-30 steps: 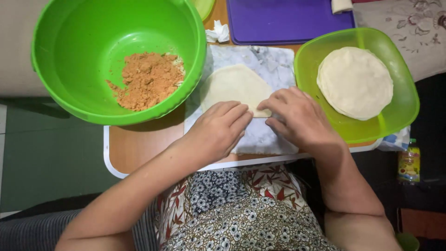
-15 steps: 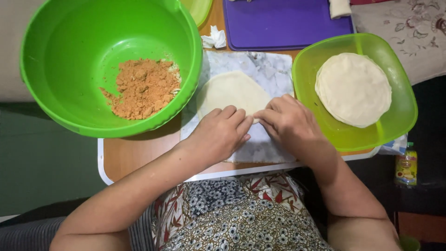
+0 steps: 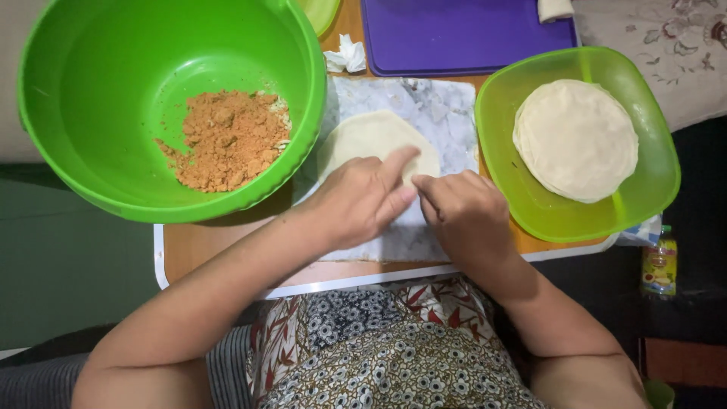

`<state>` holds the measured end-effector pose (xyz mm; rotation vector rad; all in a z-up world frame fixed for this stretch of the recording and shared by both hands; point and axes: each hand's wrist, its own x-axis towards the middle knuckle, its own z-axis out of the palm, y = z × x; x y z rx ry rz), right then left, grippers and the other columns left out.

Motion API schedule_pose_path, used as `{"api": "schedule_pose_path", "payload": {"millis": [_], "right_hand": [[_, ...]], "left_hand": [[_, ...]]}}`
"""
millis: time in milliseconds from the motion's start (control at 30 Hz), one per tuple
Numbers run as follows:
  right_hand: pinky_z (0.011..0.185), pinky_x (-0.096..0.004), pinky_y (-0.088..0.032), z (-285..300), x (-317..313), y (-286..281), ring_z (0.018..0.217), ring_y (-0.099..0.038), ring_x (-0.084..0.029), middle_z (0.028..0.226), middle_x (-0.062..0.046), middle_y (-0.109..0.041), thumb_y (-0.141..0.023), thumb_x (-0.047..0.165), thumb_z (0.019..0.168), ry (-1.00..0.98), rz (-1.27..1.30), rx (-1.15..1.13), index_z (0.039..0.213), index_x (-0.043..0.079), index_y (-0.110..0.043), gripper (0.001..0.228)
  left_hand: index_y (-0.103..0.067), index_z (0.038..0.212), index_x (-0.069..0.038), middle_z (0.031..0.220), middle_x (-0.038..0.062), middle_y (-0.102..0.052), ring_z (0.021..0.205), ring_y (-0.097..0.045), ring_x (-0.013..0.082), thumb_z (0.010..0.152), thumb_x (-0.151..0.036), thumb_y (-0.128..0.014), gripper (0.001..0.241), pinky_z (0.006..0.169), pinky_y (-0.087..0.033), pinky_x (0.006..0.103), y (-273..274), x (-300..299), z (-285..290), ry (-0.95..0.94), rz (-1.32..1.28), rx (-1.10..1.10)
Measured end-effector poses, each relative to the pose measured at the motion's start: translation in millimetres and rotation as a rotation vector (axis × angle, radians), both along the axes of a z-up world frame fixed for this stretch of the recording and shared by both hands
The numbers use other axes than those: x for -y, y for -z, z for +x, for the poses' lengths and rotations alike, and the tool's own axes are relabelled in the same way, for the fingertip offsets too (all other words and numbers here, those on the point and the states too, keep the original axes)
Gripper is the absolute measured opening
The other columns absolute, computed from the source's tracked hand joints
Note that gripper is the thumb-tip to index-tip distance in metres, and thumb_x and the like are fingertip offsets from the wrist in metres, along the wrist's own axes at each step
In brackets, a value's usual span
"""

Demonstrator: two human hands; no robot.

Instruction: Wrapping a reddish filling into circular pastry wrappers to make rolls.

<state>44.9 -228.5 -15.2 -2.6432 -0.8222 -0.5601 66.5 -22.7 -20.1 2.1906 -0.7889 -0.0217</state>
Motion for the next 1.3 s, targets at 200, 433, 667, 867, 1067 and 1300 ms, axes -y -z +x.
{"api": "schedule_pose_path", "payload": {"millis": [200, 433, 667, 867, 1067, 1300], "right_hand": [[0.075, -0.041, -0.055, -1.6, -8.9, -3.4, 0.085, -0.069, -0.031, 0.096, -0.015, -0.071, -0.070, 0.004, 0.090, -0.140, 0.019, 0.089, 0.104, -0.002, -0.072, 0.016], [0.095, -0.042, -0.058, 5.1, -9.1, 2.9, 0.105, -0.072, -0.034, 0.114, -0.021, -0.071, -0.068, 0.007, 0.082, -0.332, -0.047, 0.211, 0.105, -0.005, -0.071, 0.026], [0.098, -0.044, -0.057, 7.3, -3.1, 11.0, 0.106, -0.071, -0.034, 0.115, -0.021, -0.071, -0.069, 0.006, 0.083, -0.398, -0.044, 0.202, 0.107, -0.005, -0.072, 0.027], [0.096, -0.045, -0.057, 10.5, -0.6, 21.4, 0.104, -0.071, -0.035, 0.111, -0.020, -0.071, -0.069, 0.006, 0.081, -0.436, -0.019, 0.213, 0.103, -0.005, -0.072, 0.024], [0.094, -0.044, -0.057, 10.6, 0.4, 21.2, 0.100, -0.070, -0.033, 0.105, -0.018, -0.071, -0.068, 0.006, 0.078, -0.452, -0.020, 0.207, 0.100, -0.005, -0.072, 0.025], [0.099, -0.045, -0.056, 8.4, -1.1, 19.9, 0.107, -0.070, -0.034, 0.111, -0.019, -0.071, -0.067, 0.006, 0.081, -0.423, 0.002, 0.233, 0.103, -0.004, -0.071, 0.025]], "left_hand": [[-0.048, 0.142, -0.004, 0.096, 0.028, -0.071, 0.096, -0.069, 0.0473, 0.111, -0.037, -0.041, 0.046, 0.086, -0.052, 0.0527, 26.8, 4.5, 21.3, -0.102, -0.150, -0.051], [-0.057, 0.130, -0.006, 0.088, 0.018, -0.074, 0.086, -0.072, 0.0392, 0.101, -0.045, -0.059, 0.048, 0.078, -0.055, 0.0475, 29.9, 19.4, 45.6, -0.287, -0.066, -0.119], [-0.063, 0.120, -0.012, 0.081, 0.004, -0.075, 0.079, -0.074, 0.0298, 0.078, -0.034, -0.081, 0.051, 0.069, -0.055, 0.0451, 25.0, 27.4, 49.3, -0.389, 0.063, -0.140], [-0.061, 0.121, -0.010, 0.081, 0.009, -0.074, 0.079, -0.073, 0.0331, 0.077, -0.031, -0.083, 0.053, 0.070, -0.056, 0.0465, 34.3, 41.4, 58.9, -0.336, 0.024, -0.044], [-0.057, 0.123, -0.007, 0.080, 0.014, -0.073, 0.081, -0.072, 0.0377, 0.073, -0.023, -0.083, 0.058, 0.072, -0.055, 0.0494, 46.6, 54.1, 72.3, -0.309, 0.085, -0.031], [-0.060, 0.122, -0.009, 0.081, 0.013, -0.073, 0.078, -0.072, 0.0355, 0.084, -0.013, -0.075, 0.042, 0.072, -0.056, 0.0465, 53.6, 42.2, 72.3, -0.319, -0.039, 0.009]]}}
